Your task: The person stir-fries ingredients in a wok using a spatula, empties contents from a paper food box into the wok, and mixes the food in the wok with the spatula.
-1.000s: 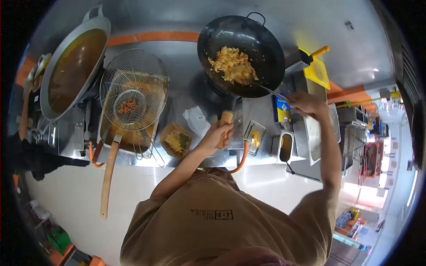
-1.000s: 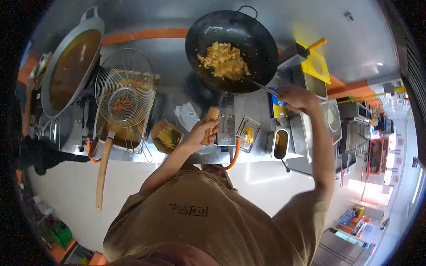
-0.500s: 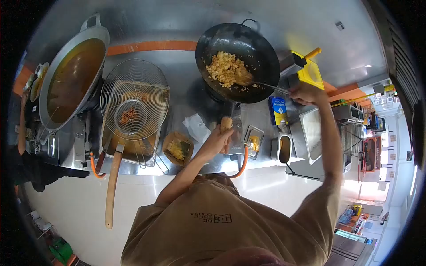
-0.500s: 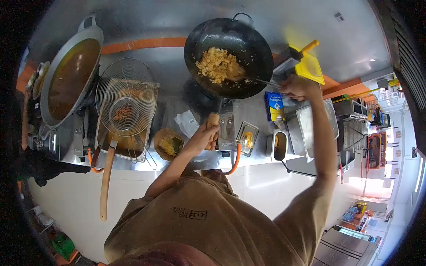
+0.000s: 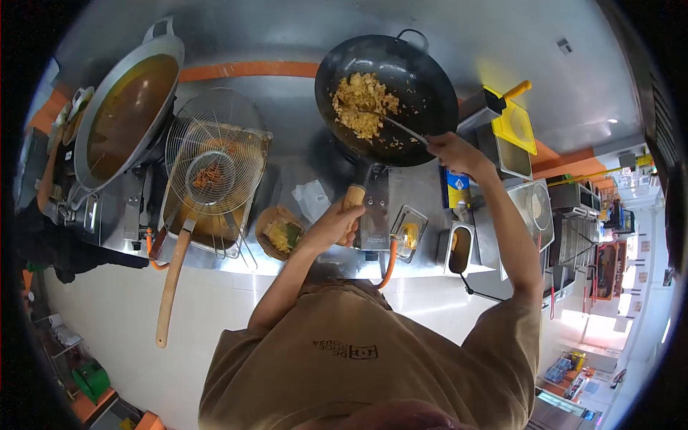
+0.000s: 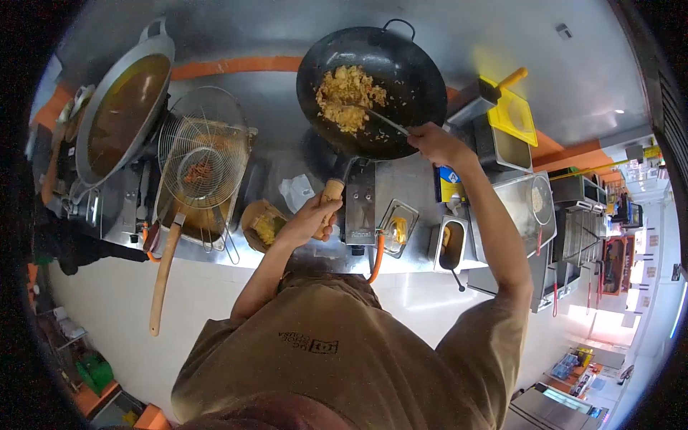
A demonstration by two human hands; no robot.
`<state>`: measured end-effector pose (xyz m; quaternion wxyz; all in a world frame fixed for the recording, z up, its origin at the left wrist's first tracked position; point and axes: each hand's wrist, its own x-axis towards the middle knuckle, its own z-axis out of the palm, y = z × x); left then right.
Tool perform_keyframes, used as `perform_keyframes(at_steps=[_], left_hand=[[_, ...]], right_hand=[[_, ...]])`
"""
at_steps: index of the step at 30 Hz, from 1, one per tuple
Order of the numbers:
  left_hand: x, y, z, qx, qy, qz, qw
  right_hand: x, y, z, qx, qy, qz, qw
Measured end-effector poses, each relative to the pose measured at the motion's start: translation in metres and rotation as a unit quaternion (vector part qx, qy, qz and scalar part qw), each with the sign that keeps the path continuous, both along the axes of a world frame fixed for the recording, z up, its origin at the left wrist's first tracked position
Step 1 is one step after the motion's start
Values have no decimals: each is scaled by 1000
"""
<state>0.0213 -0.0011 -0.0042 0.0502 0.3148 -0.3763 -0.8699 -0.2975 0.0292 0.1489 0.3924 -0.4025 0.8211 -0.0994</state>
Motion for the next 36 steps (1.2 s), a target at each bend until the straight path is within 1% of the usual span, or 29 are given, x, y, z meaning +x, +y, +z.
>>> perform_keyframes(at_steps=[2,3,4,6,7,10,11,13,14,16,17,18,20,21,22,23,25,26,28,29,30,31,32,34,35,36], left_hand=[[-3,-1,0,0,5,14,1000],[-2,0,2,-3,5,18,1000],[-2,0,2,-9,5,21,1000],[-6,-1,0,-7,-3,28,1000],[-8,5,-1,-1,-12,24,1000],[-10,8,-2,4,-7,22,1000],[-10,9,-1,6,-6,26,1000],[-10,9,3,-5,-19,25,1000],[-11,8,5,-15,-28,23,999],[-11,9,4,-5,-35,31,999],[-12,10,3,4,-38,38,999],[-14,13,3,3,-37,34,999],[-11,9,3,-2,-28,35,999],[-9,7,3,-3,-28,34,999],[-6,5,4,-5,-20,31,999],[-3,3,4,-7,-12,31,999],[-3,0,3,-4,-30,29,999],[-2,-2,3,-5,-49,20,999],[-1,-5,4,-13,-53,15,998],[0,-6,6,-22,-56,4,998],[0,-8,7,-22,-56,4,998],[1,-10,9,-33,-66,-3,997],[1,-11,11,-45,-75,-11,996],[5,-15,15,-53,-70,-10,996],[8,-17,16,-55,-68,-10,996],[10,-19,17,-51,-69,-2,996]], right_hand=[[-13,4,10,-27,128,144,981],[-58,23,-18,-99,198,285,933],[-57,25,-22,-101,195,289,932],[-52,40,-26,3,184,272,944],[-11,32,-13,20,206,204,957],[-23,24,-14,-7,179,191,965],[-34,31,-2,-11,179,189,966],[-60,50,29,43,156,242,957],[-56,47,25,40,156,244,956],[-37,45,1,24,217,241,946],[-37,41,-38,-79,267,217,936],[-36,32,-46,-78,269,214,936],[-36,15,-53,-120,245,190,943],[-33,18,-33,-122,245,189,943],[-29,25,5,-107,318,196,921],[-31,27,32,-93,389,203,894],[-59,28,49,-64,437,199,875],[-77,23,51,-66,435,205,874],[-119,2,51,33,350,227,908],[-145,-13,30,32,349,229,908],[-174,-29,-9,-24,313,253,915],[-189,-36,-29,-80,277,276,917],[-179,-39,-29,-81,279,277,916],[-144,-59,-33,-127,174,210,954],[-156,-61,-32,-239,245,312,886],[-147,-63,-14,-239,241,320,885]])
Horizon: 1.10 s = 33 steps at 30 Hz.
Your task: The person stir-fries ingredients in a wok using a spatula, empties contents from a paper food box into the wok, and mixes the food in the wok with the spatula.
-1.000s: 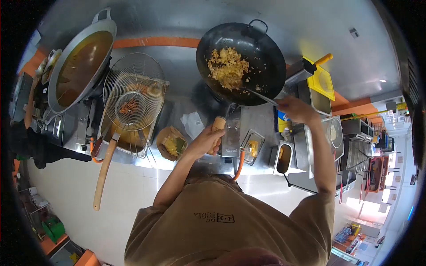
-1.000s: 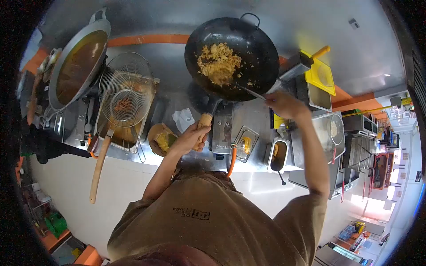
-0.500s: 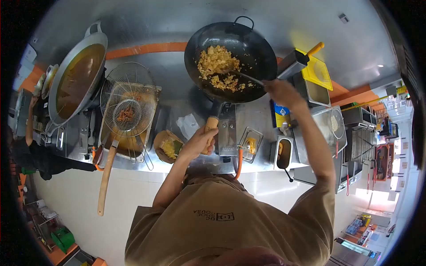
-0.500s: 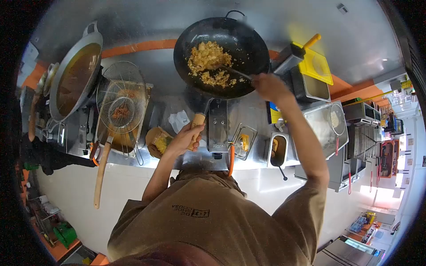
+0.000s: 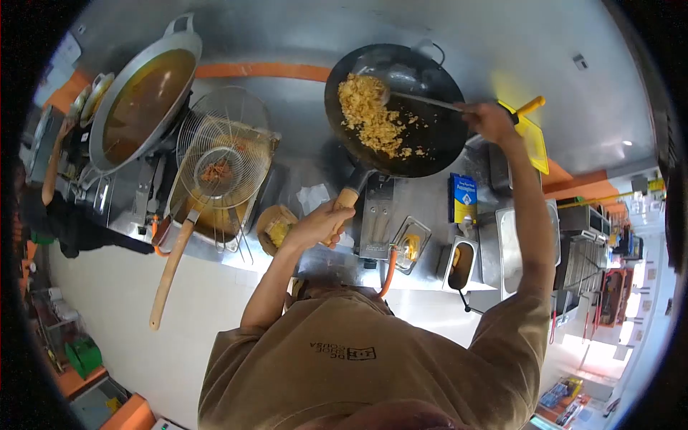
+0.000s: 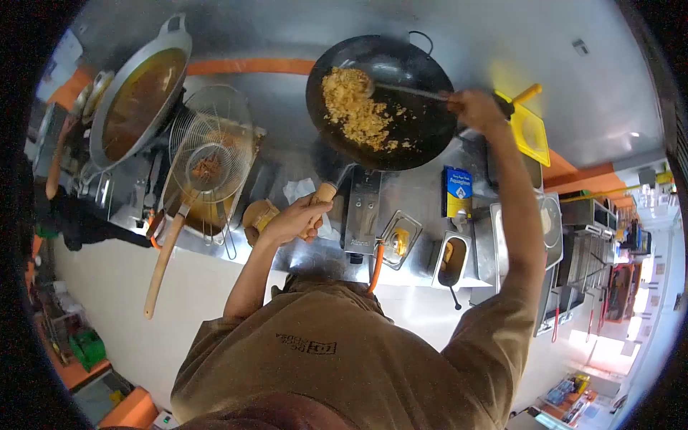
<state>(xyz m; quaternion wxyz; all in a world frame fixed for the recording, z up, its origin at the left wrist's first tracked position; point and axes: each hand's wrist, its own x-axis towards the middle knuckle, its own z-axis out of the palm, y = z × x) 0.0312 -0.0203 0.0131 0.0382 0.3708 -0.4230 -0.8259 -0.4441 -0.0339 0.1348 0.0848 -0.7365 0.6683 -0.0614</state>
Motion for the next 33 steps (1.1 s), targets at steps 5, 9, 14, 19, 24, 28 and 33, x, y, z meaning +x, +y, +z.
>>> perform_keyframes(at_steps=[5,9,14,19,24,28,33], left_hand=[[2,-4,3,-15,-6,-14,1000],[2,-2,-1,-23,-12,-28,999],[1,-3,-4,-20,-3,-19,1000],[-1,-2,-8,-12,-4,-25,1000],[-2,-3,-10,10,1,-2,1000],[-5,4,-17,5,16,-15,1000],[-3,-1,-15,11,29,-6,999]], right_hand=[[37,9,82,79,-60,-63,993],[78,27,-9,213,-152,-125,957],[117,54,64,304,-143,-317,887],[119,61,8,252,-26,-151,955],[107,69,38,304,58,-73,948],[101,66,-37,136,-14,-202,970],[115,71,71,352,-111,-317,874]])
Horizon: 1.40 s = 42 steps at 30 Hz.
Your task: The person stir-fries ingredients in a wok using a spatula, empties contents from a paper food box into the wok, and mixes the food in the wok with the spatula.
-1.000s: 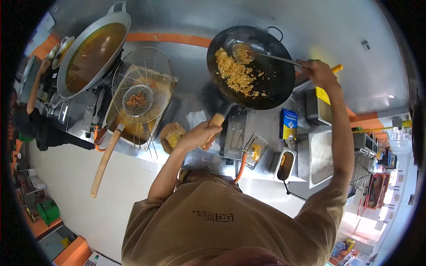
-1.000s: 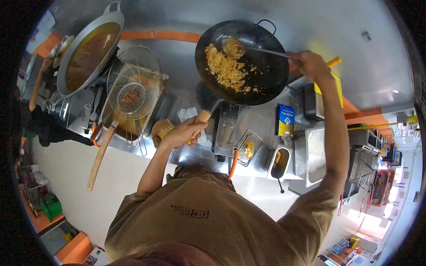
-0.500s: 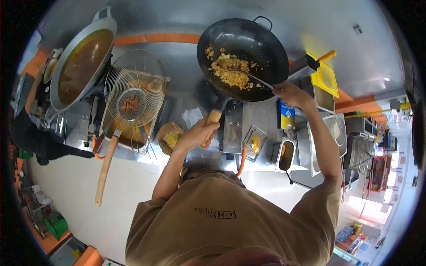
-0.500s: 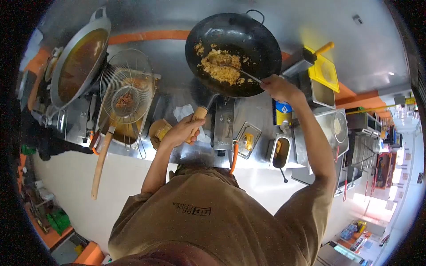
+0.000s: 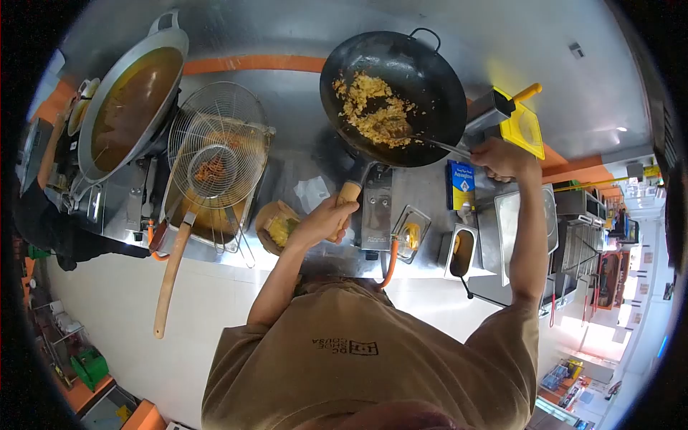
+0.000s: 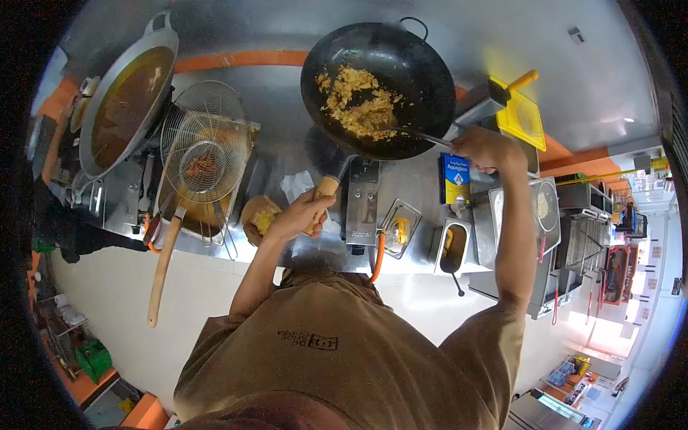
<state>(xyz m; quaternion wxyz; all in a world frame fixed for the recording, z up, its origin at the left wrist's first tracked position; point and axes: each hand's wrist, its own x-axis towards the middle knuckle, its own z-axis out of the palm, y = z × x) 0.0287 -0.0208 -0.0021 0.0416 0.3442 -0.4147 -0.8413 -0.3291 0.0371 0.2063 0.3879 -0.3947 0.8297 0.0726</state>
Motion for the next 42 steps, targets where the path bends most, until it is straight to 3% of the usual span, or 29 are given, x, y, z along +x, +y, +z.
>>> perform_keyframes(at_steps=[1,3,5,6,7,10,12,13,15,16,17,18,19,21,23,25,26,28,29,30,31,32,34,35,37,40,41,42], left_hand=[[-1,0,-3,-1,-5,-2,1000],[-2,3,-2,-5,-7,-12,1000],[-2,2,4,-2,-9,-8,1000],[-1,1,3,-3,-7,-8,1000],[0,1,0,-4,5,-7,1000],[3,-1,-3,-5,18,-3,1000],[2,-3,-1,-8,17,-6,1000],[1,-3,2,-7,-1,-7,1000],[-1,0,3,-8,-16,-16,1000],[-1,-1,4,2,-18,-16,1000],[-1,-3,4,12,-20,-13,1000],[-1,-5,4,10,-20,-13,1000],[1,-5,2,2,-18,-9,1000],[5,-7,1,-5,-17,0,1000],[8,-13,4,-13,-20,-12,1000],[8,-17,-1,-23,-27,-19,999],[8,-18,-2,-33,-34,-30,998],[9,-20,3,-39,-36,-29,998],[9,-19,5,-42,-38,-33,998],[9,-18,6,-41,-38,-34,998],[9,-19,8,-47,-47,-40,997],[9,-22,10,-56,-56,-44,996],[14,-26,13,-51,-51,-39,997],[17,-25,13,-40,-44,-37,998],[18,-24,14,-46,-58,-29,997],[16,-27,22,-61,-82,-35,994],[16,-27,24,-66,-95,-46,992],[16,-28,22,-66,-96,-48,992]], right_hand=[[3,-5,-21,2,-1,-1,1000],[-3,-11,-80,-115,-75,-42,990],[4,-11,-77,-156,-81,-22,984],[0,-4,-71,-230,49,97,967],[-6,3,-65,-295,176,215,914],[-24,24,-13,-259,190,250,913],[11,17,40,43,130,227,964],[8,12,22,45,126,224,965],[-14,-1,-44,35,97,27,994],[-21,3,-76,33,99,23,994],[-26,4,-109,-158,132,85,975],[-28,3,-125,-342,159,145,915],[-18,3,-107,-343,158,146,914],[-4,7,-56,-279,315,175,890],[-28,10,-23,-314,308,187,878],[-62,3,4,-167,212,160,949],[-89,-7,-3,-169,212,162,949],[-133,-30,-30,11,233,355,905],[-121,-39,-38,10,234,354,905],[-91,-52,-46,-51,140,210,966],[-77,-61,-51,-112,42,59,991],[-89,-65,-63,-115,43,62,991],[-108,-73,-87,-369,82,253,891],[-119,-73,-79,-368,78,259,890],[-113,-69,-24,-335,237,343,845],[-124,-72,7,-308,170,311,883],[-136,-73,-11,-307,168,310,884],[-152,-78,-43,-275,77,275,918]])
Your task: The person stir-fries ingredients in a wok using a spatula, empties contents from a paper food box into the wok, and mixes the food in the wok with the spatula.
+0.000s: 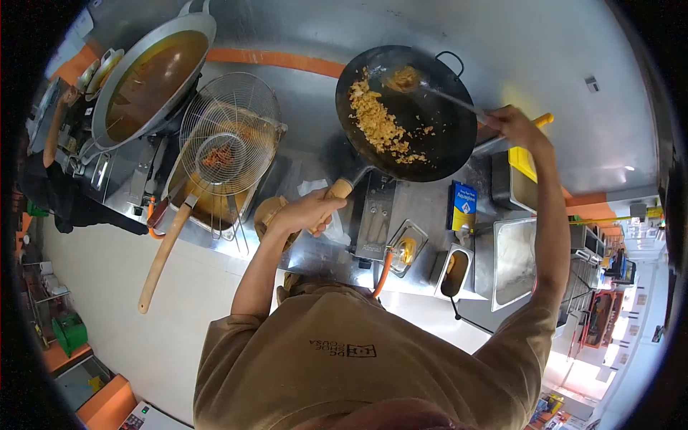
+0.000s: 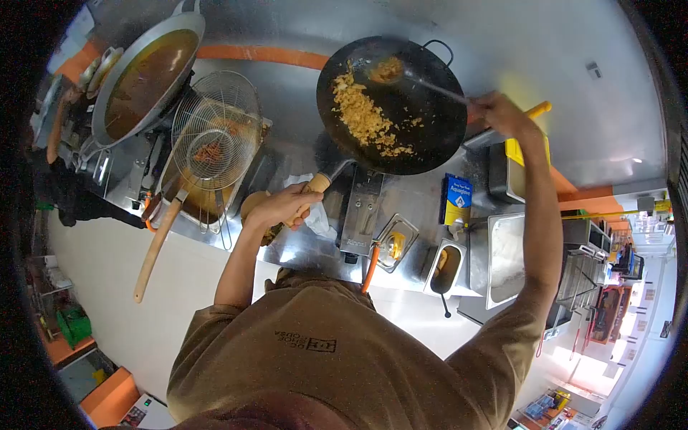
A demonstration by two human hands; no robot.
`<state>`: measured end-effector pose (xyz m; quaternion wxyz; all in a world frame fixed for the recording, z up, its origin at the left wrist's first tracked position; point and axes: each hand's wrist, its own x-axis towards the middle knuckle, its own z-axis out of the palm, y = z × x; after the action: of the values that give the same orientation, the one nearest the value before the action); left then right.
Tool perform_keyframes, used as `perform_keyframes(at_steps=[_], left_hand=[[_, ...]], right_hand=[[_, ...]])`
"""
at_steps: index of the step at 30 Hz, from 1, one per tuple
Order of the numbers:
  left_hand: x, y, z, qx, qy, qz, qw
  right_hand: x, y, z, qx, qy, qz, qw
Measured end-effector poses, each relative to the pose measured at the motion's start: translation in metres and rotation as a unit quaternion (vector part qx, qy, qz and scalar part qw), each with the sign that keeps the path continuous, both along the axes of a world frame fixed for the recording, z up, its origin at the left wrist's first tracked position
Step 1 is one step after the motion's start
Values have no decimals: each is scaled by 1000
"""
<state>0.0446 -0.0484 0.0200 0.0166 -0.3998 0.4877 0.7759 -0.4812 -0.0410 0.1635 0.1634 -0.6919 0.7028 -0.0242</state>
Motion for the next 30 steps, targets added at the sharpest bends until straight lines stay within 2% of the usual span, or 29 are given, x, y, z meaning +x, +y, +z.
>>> perform_keyframes(at_steps=[1,3,7,9,10,11,12,13,15,17,19,21,22,23,24,25,26,27,29,30], left_hand=[[0,0,-4,0,5,0,1000],[-1,2,-7,1,12,-1,1000],[-1,4,-7,7,14,10,1000],[-1,0,-7,5,9,5,1000],[-2,-1,-6,3,5,9,1000],[-4,4,-7,5,1,7,1000],[-5,10,-9,8,-1,-6,1000],[-7,9,-12,16,12,4,1000],[-8,10,-18,20,23,14,999],[-6,11,-23,35,48,27,998],[-8,11,-16,29,44,33,998],[-8,16,-15,29,39,26,998],[-10,16,-15,26,33,27,999],[-12,16,-15,24,28,28,999],[-14,17,-14,21,29,20,999],[-13,18,-13,18,32,25,999],[-11,19,-13,19,34,32,999],[-11,19,-13,20,33,31,999],[-12,19,-11,24,38,36,998],[-13,19,-11,24,39,38,998]], right_hand=[[-9,0,-19,62,-87,-20,994],[99,22,-13,213,-118,-210,947],[124,54,6,179,-82,-187,962],[139,69,41,168,1,-118,979],[118,73,17,29,92,237,967],[101,84,-9,34,89,227,969],[142,81,-12,94,38,45,994],[163,77,-10,142,-13,-135,981],[150,79,-2,172,9,-160,972],[118,95,16,106,26,7,994],[128,96,29,151,2,-8,988],[147,86,10,264,82,-87,957],[68,93,-109,-97,34,175,979],[79,97,-99,-98,36,168,980],[111,92,-71,-49,19,45,998],[142,86,-34,-2,1,-75,997],[167,85,21,98,-2,-173,980],[161,88,42,99,-3,-173,980],[135,95,66,278,21,-177,944],[144,92,65,318,55,-277,905]])
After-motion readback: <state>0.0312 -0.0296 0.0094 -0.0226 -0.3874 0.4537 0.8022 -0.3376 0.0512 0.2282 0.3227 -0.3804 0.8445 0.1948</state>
